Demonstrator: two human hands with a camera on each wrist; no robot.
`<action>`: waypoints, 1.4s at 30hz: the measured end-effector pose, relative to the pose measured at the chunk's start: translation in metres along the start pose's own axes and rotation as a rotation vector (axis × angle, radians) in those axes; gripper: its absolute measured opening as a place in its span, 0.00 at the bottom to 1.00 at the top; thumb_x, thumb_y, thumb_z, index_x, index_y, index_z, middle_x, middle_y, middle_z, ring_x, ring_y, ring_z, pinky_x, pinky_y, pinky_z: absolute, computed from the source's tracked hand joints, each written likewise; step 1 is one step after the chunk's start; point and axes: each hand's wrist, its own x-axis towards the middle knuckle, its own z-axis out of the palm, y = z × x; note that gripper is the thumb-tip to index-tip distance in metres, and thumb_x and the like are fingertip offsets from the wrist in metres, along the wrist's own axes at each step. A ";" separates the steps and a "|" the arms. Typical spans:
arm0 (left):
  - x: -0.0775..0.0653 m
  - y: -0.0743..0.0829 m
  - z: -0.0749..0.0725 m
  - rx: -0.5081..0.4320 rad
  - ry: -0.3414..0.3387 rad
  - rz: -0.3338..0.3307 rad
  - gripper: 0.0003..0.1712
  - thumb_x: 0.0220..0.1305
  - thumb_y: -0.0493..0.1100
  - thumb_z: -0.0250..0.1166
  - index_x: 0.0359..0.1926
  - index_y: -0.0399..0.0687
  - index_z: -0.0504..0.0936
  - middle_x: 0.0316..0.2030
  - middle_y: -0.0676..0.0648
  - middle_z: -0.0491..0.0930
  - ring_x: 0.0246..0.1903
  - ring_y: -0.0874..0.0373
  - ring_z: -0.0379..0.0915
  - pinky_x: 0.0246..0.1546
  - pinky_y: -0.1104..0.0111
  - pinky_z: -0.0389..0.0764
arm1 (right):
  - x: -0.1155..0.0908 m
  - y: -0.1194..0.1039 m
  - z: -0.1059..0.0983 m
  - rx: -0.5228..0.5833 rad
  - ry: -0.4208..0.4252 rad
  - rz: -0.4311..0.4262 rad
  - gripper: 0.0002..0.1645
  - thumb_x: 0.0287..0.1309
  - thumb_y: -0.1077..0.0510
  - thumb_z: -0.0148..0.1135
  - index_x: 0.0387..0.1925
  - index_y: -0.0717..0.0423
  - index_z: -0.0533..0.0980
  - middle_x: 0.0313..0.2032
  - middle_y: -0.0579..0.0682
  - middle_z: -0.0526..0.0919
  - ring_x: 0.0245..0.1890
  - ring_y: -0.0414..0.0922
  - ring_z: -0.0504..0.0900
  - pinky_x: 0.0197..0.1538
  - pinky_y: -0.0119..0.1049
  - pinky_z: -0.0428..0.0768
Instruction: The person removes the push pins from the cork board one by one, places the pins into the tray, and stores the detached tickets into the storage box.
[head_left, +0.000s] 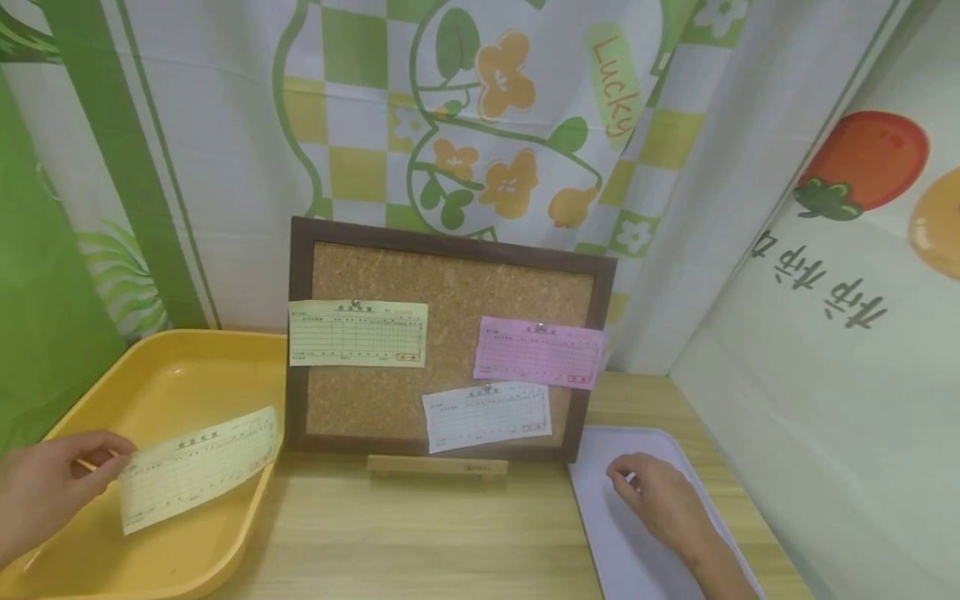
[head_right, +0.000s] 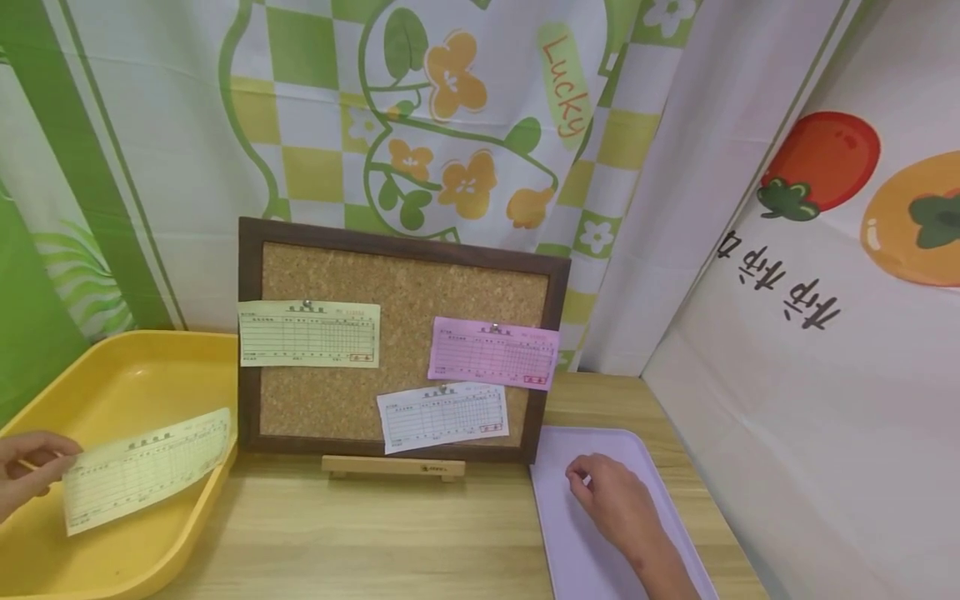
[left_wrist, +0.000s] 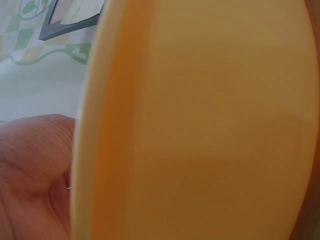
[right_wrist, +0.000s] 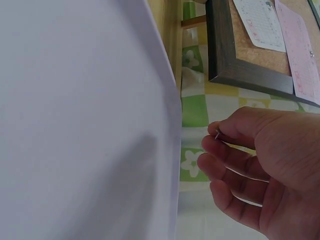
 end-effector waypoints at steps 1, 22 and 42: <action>0.000 -0.002 0.001 0.012 -0.011 0.002 0.02 0.64 0.29 0.68 0.38 0.33 0.84 0.25 0.50 0.82 0.17 0.69 0.73 0.13 0.69 0.71 | 0.000 0.002 0.001 0.002 -0.019 0.014 0.05 0.60 0.62 0.71 0.37 0.50 0.86 0.35 0.45 0.87 0.30 0.40 0.82 0.35 0.40 0.82; 0.003 0.019 -0.001 0.193 -0.097 0.016 0.06 0.68 0.39 0.68 0.34 0.41 0.84 0.22 0.56 0.77 0.20 0.59 0.73 0.20 0.65 0.72 | 0.004 0.008 -0.006 -0.007 -0.060 0.021 0.04 0.62 0.58 0.70 0.38 0.49 0.86 0.34 0.42 0.86 0.28 0.36 0.80 0.33 0.37 0.81; 0.003 0.118 0.029 0.179 0.067 0.241 0.05 0.58 0.41 0.72 0.36 0.54 0.86 0.27 0.62 0.79 0.21 0.65 0.72 0.14 0.68 0.68 | 0.022 -0.035 -0.021 -0.007 0.147 -0.151 0.05 0.59 0.59 0.74 0.38 0.46 0.86 0.34 0.40 0.87 0.28 0.38 0.83 0.30 0.33 0.79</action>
